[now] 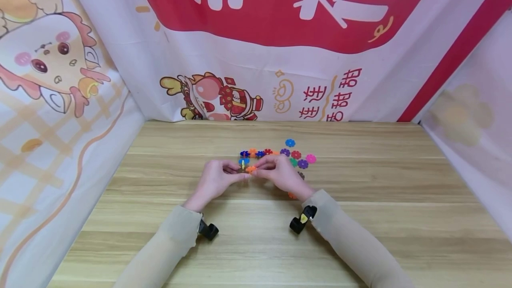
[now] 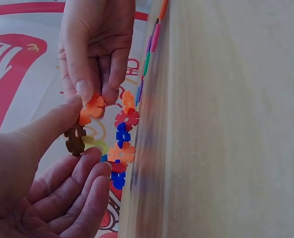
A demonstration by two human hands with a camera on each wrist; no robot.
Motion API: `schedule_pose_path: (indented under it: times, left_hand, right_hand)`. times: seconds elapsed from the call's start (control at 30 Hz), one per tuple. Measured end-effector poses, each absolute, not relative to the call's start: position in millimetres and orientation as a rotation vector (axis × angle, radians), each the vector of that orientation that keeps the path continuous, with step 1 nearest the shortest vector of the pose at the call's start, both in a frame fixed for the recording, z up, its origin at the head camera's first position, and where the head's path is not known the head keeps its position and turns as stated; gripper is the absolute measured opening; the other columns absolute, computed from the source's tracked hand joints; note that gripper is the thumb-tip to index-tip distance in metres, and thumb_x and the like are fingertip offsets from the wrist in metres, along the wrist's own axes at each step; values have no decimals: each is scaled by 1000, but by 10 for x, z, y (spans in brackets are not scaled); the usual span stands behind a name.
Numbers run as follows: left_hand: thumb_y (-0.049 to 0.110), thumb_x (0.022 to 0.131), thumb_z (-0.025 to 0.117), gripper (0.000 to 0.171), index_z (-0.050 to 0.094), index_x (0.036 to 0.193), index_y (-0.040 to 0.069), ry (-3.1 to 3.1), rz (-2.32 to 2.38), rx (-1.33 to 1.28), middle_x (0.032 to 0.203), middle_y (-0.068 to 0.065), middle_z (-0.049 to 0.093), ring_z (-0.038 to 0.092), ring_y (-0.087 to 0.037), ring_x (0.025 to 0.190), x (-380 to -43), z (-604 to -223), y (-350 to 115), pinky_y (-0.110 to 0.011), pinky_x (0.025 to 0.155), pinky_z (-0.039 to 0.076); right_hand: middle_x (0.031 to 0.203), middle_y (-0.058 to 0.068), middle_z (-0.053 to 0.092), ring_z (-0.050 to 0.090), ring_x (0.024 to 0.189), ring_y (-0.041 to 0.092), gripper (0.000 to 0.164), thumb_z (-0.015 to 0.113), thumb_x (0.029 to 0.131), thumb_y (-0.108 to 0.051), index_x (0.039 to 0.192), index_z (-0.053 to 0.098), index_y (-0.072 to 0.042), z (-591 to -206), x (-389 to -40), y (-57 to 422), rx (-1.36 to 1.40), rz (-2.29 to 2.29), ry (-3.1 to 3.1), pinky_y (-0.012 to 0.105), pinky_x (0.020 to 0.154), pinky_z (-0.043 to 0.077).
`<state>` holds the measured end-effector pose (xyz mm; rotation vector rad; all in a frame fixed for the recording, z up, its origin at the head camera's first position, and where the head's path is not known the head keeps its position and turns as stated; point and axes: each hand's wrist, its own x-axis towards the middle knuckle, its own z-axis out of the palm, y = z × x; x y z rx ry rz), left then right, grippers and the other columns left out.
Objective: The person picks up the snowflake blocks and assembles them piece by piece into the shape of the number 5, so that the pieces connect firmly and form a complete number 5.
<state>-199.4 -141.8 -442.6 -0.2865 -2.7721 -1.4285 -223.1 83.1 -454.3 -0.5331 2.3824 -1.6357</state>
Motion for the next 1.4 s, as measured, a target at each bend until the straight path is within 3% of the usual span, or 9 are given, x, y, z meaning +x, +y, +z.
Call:
schedule_pose_path:
  times: [0.17,0.33,0.6,1.1,1.4]
  left_hand:
    - [27,76,92,29,78,95,9,-2772,-1455,-252,88,1,74,69,-14,78,-2002,-4406,-1416,-30,71,59]
    - [33,76,92,30,78,94,13,-2802,-1466,-191,87,3,73,68,-15,77,-1998,-4392,-1432,-31,69,58]
    - [34,77,91,31,77,93,13,-2814,-1455,-187,87,3,72,67,-15,77,-1985,-4383,-1444,-31,69,57]
    - [30,77,92,30,76,92,9,-2792,-1445,-237,85,2,71,66,-15,73,-1978,-4397,-1471,-32,68,57]
    - [32,76,92,31,76,91,10,-2799,-1449,-237,84,2,72,66,-14,72,-1979,-4398,-1470,-32,67,57]
  right_hand:
    - [104,-1,76,72,95,16,28,82,89,-23,114,76,-11,-4531,-2259,942,-564,-1679,2328,33,84,59]
    - [111,10,74,71,100,22,32,80,91,-14,120,72,-2,-4438,-2266,1173,-545,-1702,2322,35,86,58]
    - [117,15,71,69,102,21,37,80,91,-20,123,70,-2,-4307,-2227,1568,-450,-1615,2397,34,88,56]
    - [105,2,75,68,94,19,34,83,88,-22,117,74,-6,-4393,-2009,1929,-570,-1326,2494,33,81,57]
    - [99,-2,73,63,82,20,34,87,83,-25,113,77,-13,-4478,-1856,1948,-564,-1225,2516,30,70,55]
